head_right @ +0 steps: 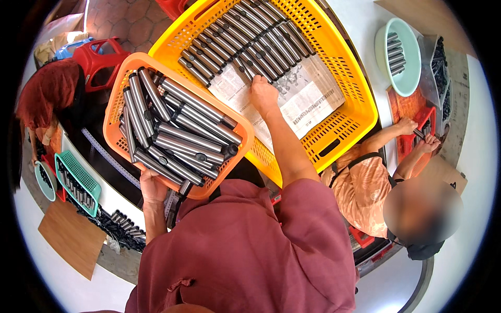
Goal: The person transfers cylindrical metal parts from an orange basket into a yellow basket lined with newspaper. They place the parts one by one into the yellow basket, arranging them in rows. Another person is visible in the background working at a separate station.
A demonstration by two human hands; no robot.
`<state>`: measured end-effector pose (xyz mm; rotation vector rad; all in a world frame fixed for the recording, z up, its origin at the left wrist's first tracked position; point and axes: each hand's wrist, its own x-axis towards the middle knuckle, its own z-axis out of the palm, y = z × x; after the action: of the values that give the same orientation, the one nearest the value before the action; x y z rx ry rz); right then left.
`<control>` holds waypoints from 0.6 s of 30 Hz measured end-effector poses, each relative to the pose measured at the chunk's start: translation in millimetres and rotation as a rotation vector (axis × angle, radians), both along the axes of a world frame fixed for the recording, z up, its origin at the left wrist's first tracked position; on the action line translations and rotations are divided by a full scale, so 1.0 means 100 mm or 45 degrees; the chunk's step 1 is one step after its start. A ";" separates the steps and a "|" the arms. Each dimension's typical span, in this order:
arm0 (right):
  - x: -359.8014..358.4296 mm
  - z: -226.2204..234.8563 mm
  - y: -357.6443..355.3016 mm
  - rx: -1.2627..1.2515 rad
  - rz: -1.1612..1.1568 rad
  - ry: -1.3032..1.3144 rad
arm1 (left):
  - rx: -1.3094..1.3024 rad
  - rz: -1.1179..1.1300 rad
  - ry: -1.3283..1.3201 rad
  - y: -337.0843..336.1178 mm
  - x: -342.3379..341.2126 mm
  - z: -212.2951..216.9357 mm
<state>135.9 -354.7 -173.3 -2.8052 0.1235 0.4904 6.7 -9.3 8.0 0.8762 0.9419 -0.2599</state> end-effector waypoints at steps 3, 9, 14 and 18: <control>-0.03 0.06 -0.01 -0.016 -0.030 0.036 | -0.012 0.004 -0.008 -0.01 0.00 0.01; -0.08 -0.11 -0.11 -0.037 0.034 0.037 | -0.028 -0.004 -0.015 -0.02 0.01 0.03; -0.05 -0.14 -0.22 -0.102 0.144 -0.077 | 0.008 0.000 0.017 -0.01 0.01 0.00; -0.07 -0.13 -0.24 -0.127 0.134 -0.034 | 0.004 -0.023 -0.002 0.01 0.00 0.00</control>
<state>129.3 -378.5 -186.6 -2.9262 -0.0062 0.4828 6.6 -8.6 8.4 0.8880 0.9339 -0.2729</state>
